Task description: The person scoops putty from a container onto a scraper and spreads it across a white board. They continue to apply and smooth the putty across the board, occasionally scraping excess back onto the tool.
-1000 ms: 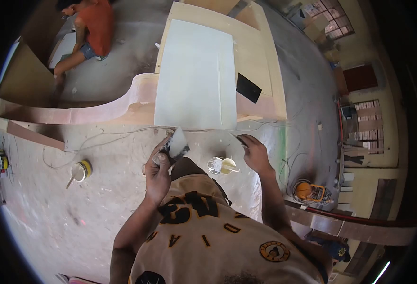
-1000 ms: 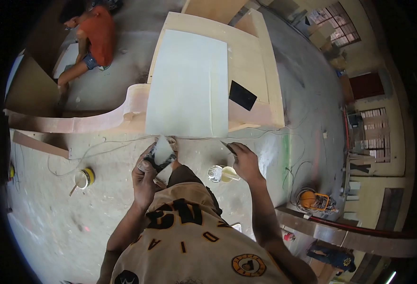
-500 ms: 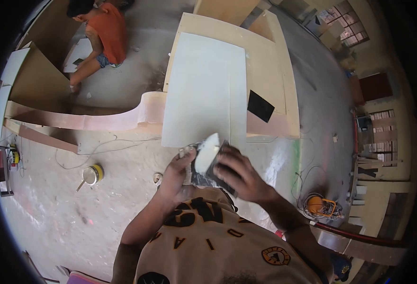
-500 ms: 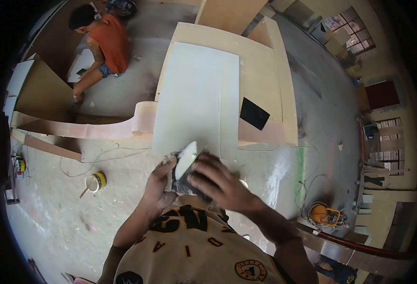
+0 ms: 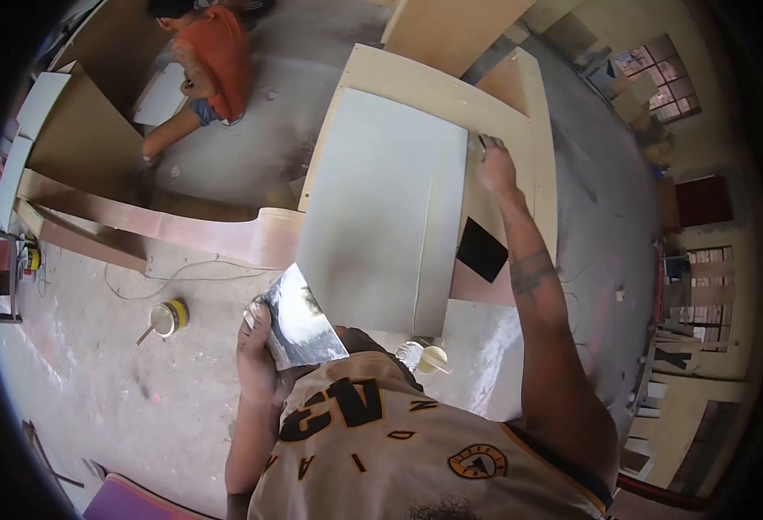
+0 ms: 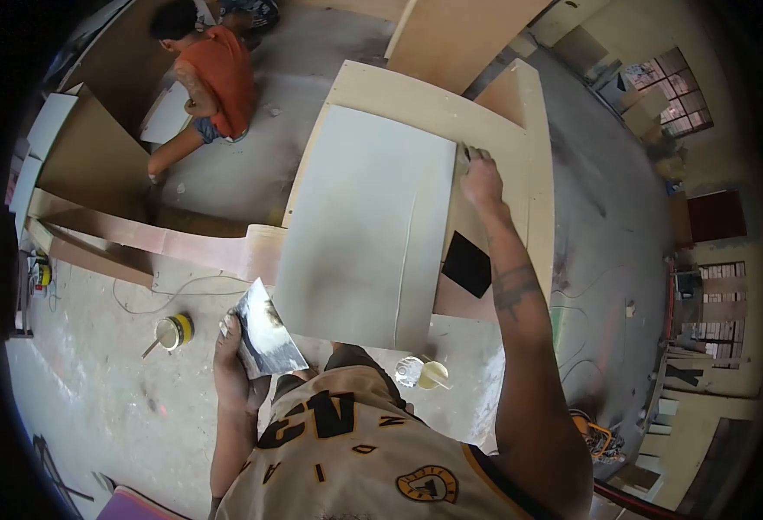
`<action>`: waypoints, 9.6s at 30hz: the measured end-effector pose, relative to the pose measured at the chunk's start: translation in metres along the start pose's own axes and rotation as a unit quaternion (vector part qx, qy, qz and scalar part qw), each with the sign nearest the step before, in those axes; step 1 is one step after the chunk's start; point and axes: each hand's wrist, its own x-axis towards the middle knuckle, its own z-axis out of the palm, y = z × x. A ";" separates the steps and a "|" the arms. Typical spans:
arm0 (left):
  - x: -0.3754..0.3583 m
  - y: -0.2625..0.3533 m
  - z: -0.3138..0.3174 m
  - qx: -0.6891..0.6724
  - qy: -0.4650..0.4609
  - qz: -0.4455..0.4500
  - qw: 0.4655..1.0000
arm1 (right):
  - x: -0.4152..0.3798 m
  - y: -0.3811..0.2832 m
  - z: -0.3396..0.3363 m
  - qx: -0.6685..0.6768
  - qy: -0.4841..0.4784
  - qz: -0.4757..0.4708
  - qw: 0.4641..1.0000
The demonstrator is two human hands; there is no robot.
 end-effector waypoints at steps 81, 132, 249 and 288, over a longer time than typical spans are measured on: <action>-0.021 -0.120 -0.007 -0.129 0.078 0.085 0.985 | 0.002 0.031 0.001 0.038 0.034 -0.211 0.976; -0.017 -0.181 0.009 -0.061 0.158 0.117 0.979 | 0.182 -0.002 0.017 0.490 -0.484 -0.158 0.707; -0.242 -0.379 -0.213 0.270 0.092 -0.223 0.932 | -0.801 0.143 0.154 0.420 0.048 0.350 0.836; -0.161 -0.593 -0.331 0.269 0.218 -0.159 0.924 | -0.701 0.305 0.458 0.128 -0.368 0.293 0.873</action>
